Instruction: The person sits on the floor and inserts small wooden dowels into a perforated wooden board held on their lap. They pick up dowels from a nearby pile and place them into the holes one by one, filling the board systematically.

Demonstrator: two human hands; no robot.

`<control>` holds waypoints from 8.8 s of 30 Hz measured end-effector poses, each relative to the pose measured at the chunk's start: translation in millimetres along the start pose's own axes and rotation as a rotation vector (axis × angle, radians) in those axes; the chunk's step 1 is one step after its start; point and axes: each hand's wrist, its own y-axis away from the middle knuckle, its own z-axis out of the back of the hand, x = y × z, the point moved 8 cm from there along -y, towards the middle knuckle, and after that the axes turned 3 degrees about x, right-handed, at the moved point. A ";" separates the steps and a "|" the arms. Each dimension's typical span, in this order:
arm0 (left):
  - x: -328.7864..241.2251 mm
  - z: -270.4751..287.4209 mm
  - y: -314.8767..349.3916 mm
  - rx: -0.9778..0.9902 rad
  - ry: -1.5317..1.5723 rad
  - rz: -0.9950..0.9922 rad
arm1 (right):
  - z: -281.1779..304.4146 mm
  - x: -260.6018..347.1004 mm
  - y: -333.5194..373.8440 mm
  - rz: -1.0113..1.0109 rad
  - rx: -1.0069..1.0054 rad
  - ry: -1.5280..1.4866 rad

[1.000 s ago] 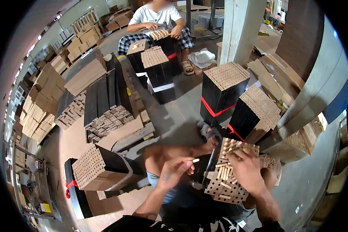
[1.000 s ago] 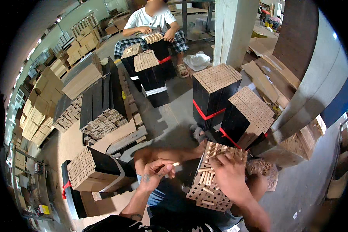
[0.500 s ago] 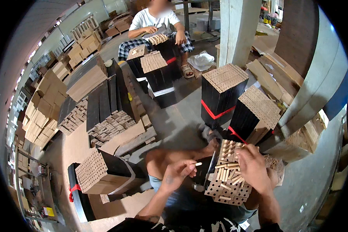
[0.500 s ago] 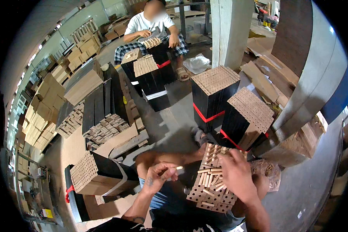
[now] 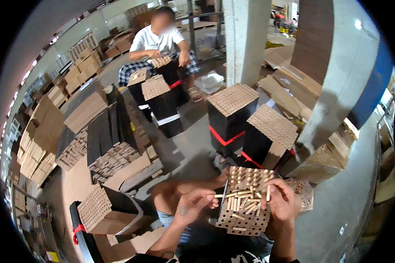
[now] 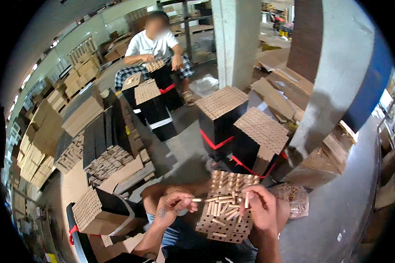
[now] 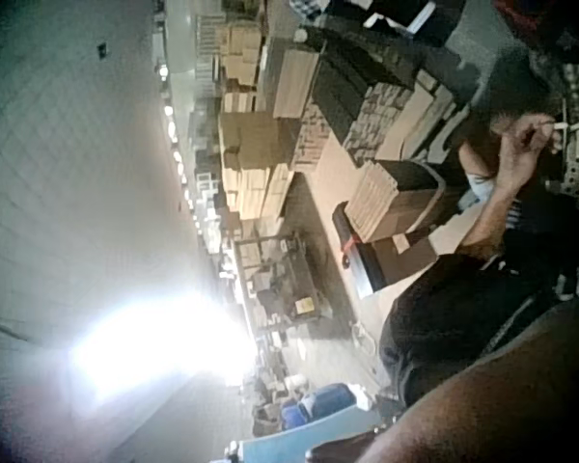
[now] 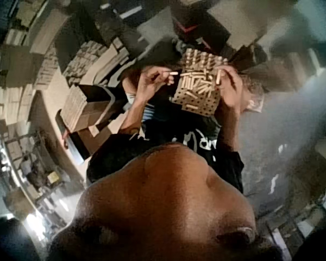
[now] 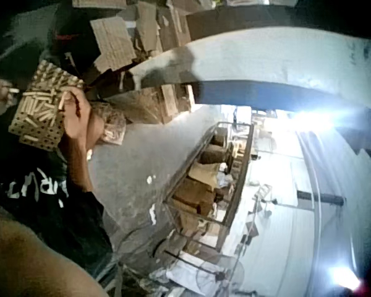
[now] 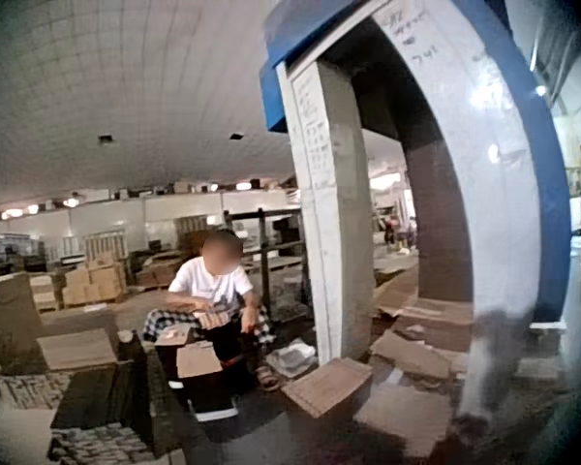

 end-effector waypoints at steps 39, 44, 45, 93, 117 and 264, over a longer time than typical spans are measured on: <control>114.2 111.4 168.3 0.416 -1.294 0.457 | -29.9 21.5 38.9 0.144 -0.080 0.478; 147.8 95.9 158.8 0.574 -1.544 0.743 | -32.5 27.7 44.0 0.158 -0.119 0.531; 147.1 96.1 176.3 0.507 -1.552 0.786 | -36.4 29.7 39.2 0.120 0.059 0.597; 84.6 38.5 83.1 0.422 -0.751 0.197 | -100.1 -13.5 -40.3 0.379 0.624 1.688; 157.4 4.1 187.7 0.187 -0.909 0.378 | -75.4 -140.6 215.9 -0.548 1.054 0.679; 40.0 12.2 -11.5 -0.228 -0.185 0.008 | -30.0 9.3 -39.5 0.375 0.162 0.863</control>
